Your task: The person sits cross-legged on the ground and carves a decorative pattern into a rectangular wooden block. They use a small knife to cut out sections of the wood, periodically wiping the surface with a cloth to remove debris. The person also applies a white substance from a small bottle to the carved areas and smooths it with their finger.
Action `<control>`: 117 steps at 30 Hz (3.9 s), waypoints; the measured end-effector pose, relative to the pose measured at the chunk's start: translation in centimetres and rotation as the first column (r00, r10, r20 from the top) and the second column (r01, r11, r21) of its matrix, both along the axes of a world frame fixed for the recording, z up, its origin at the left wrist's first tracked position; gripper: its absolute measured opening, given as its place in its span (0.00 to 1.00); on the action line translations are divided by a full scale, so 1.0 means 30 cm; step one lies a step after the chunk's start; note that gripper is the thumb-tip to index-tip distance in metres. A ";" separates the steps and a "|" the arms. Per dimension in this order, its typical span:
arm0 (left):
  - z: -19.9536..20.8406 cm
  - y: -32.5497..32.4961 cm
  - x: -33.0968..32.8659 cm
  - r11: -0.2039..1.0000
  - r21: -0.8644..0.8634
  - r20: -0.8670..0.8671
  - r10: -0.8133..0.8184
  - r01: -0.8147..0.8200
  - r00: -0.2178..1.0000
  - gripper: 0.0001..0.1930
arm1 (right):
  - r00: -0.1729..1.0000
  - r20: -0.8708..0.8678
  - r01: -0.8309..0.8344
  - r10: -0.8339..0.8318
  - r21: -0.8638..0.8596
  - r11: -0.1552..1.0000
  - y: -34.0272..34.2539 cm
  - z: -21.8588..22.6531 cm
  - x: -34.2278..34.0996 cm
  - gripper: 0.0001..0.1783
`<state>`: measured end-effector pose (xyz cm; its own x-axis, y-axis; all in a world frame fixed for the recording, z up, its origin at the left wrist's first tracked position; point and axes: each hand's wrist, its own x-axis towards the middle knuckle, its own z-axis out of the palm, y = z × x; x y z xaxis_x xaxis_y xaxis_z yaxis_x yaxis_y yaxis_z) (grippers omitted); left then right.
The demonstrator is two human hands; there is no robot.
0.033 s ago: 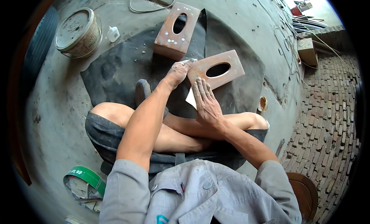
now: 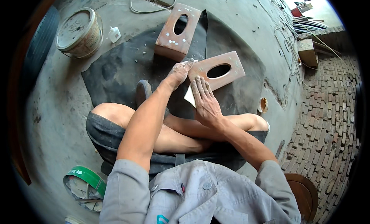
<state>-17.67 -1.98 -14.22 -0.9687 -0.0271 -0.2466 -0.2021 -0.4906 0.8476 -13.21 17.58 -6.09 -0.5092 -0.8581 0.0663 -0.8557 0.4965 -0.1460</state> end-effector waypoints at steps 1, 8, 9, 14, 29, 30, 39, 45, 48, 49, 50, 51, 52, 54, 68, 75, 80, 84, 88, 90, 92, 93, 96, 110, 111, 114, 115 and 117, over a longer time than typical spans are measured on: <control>0.026 0.009 -0.002 0.999 -0.038 0.028 0.000 0.001 1.000 0.32 | 1.000 0.003 0.012 -0.012 -0.013 1.000 -0.036 0.006 -0.036 0.46; -0.016 -0.052 0.022 0.993 0.102 0.189 0.045 -0.065 0.981 0.55 | 0.993 -0.119 -0.012 0.006 -0.056 0.998 -0.053 -0.086 -0.334 0.44; 0.089 -0.016 0.041 0.999 -0.002 0.179 0.034 -0.034 0.983 0.48 | 0.984 -0.077 0.162 -0.159 0.023 0.987 0.046 -0.064 -0.421 0.38; 0.216 0.043 0.012 0.525 -0.843 0.108 -0.046 0.115 0.993 0.31 | 0.936 -0.197 0.278 -0.292 -0.097 0.956 0.279 -0.117 -0.550 0.38; 0.328 0.174 -0.074 -0.011 -1.000 -0.004 -0.061 -0.004 0.998 0.25 | 0.403 0.766 0.833 -0.501 -0.534 -0.146 0.349 0.032 -0.238 0.34; 0.379 0.131 -0.046 -0.019 -0.998 -0.054 -0.122 -0.057 0.991 0.24 | 0.377 0.759 0.822 -0.531 -0.538 -0.185 0.360 0.038 -0.243 0.37; 0.928 -0.433 0.403 -0.097 -0.959 -0.249 -0.152 -0.265 0.957 0.27 | 0.459 0.872 0.766 -0.171 -0.486 -0.421 0.400 -0.010 -0.283 0.36; 0.989 -0.800 0.915 -0.175 -0.966 -0.249 0.431 -0.190 0.867 0.26 | 0.384 0.919 0.826 -0.093 -0.387 -0.409 0.391 -0.029 -0.300 0.35; 0.835 -0.952 1.149 -0.257 -0.958 -0.260 0.607 -0.123 0.751 0.28 | 0.351 0.934 0.881 -0.073 -0.355 -0.311 0.391 -0.041 -0.278 0.38; 0.778 -0.986 1.200 -0.320 -0.945 -0.275 0.653 -0.072 0.706 0.29 | 0.356 0.932 0.893 -0.060 -0.359 -0.272 0.393 -0.046 -0.277 0.39; 0.735 -0.993 1.224 -0.299 -0.954 -0.243 0.706 -0.031 0.665 0.30 | 0.348 0.935 0.902 -0.063 -0.352 -0.249 0.399 -0.055 -0.285 0.39; 0.674 -1.018 1.270 -0.281 -0.960 -0.223 0.737 -0.011 0.638 0.30 | 0.335 0.940 0.913 -0.071 -0.342 -0.222 0.410 -0.069 -0.291 0.39; 0.637 -1.014 1.280 -0.192 -0.981 -0.139 0.789 0.024 0.598 0.29 | 0.329 0.940 0.918 -0.089 -0.341 -0.202 0.416 -0.071 -0.299 0.40; 0.545 -1.011 1.339 -0.090 -0.992 -0.031 0.863 0.092 0.505 0.29 | 0.350 0.930 0.922 -0.109 -0.363 -0.138 0.390 -0.043 -0.267 0.39; 0.190 -1.089 1.487 0.001 -0.992 0.042 0.947 0.129 0.317 0.27 | 0.318 0.868 0.905 -0.382 -0.158 0.395 0.394 -0.187 -0.339 0.29; 0.203 -1.141 1.581 0.120 -0.970 0.186 0.926 0.212 0.327 0.30 | 0.379 0.848 0.717 -0.370 -0.017 0.697 0.325 -0.208 -0.266 0.25; 0.396 -1.097 1.171 -0.225 -0.973 -0.203 0.732 -0.050 0.651 0.29 | 0.558 0.709 0.663 -0.431 -0.068 0.746 0.328 -0.158 -0.274 0.21; 0.556 -0.793 0.682 0.045 -0.970 -0.207 0.360 -0.238 0.910 0.25 | 0.715 0.498 0.569 -0.490 -0.008 0.822 0.233 -0.098 -0.220 0.19; 0.491 -0.466 0.212 0.008 -0.979 -0.205 -0.036 -0.205 0.978 0.35 | 0.654 0.592 0.608 -0.470 -0.041 0.793 0.221 -0.065 -0.183 0.18; 0.378 -0.354 0.028 -0.087 -0.989 -0.115 -0.035 -0.117 0.993 0.47 | 0.653 0.590 0.618 -0.475 -0.054 0.784 0.207 -0.075 -0.175 0.18; 0.341 -0.239 -0.110 -0.144 -0.988 0.067 -0.016 0.064 0.998 0.56 | 0.648 0.578 0.639 -0.495 -0.060 0.767 0.221 -0.060 -0.174 0.18; 0.342 -0.193 -0.164 -0.185 -0.970 0.165 -0.021 0.159 0.986 0.60 | 0.635 0.586 0.656 -0.504 -0.065 0.752 0.228 -0.077 -0.177 0.18; 0.270 -0.215 -0.251 -0.157 -0.930 0.312 0.140 0.332 0.940 0.57 | 0.656 0.568 0.621 -0.498 -0.030 0.783 0.188 -0.064 -0.159 0.19; 0.241 0.027 0.166 -0.145 -0.989 0.042 -0.223 0.009 0.974 0.38 | 0.632 0.432 0.472 -0.644 0.444 0.762 0.211 -0.056 -0.265 0.32; 0.243 0.007 0.180 -0.115 -0.993 0.043 -0.254 0.014 0.966 0.37 | 0.660 0.413 0.466 -0.627 0.430 0.774 0.216 -0.041 -0.234 0.35; 0.215 -0.042 0.182 0.071 -0.996 0.040 -0.247 0.059 0.968 0.32 | 0.888 0.003 0.460 -0.460 -0.019 0.888 0.243 -0.098 -0.188 0.28; 0.207 -0.052 0.192 0.128 -0.989 0.037 -0.234 0.069 0.971 0.32 | 0.901 -0.052 0.421 -0.430 -0.129 0.898 0.230 -0.090 -0.184 0.25; 0.228 -0.011 0.165 0.168 -0.984 0.034 -0.166 0.062 0.986 0.26 | 0.906 0.023 0.414 -0.422 -0.250 0.875 0.222 -0.062 -0.197 0.20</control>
<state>-12.73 -2.31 -7.37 -0.9953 -0.0833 -0.0499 -0.0962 0.7749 0.6247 -19.12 24.23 -7.93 -0.8109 -0.5206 0.2672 -0.5826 0.7612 -0.2848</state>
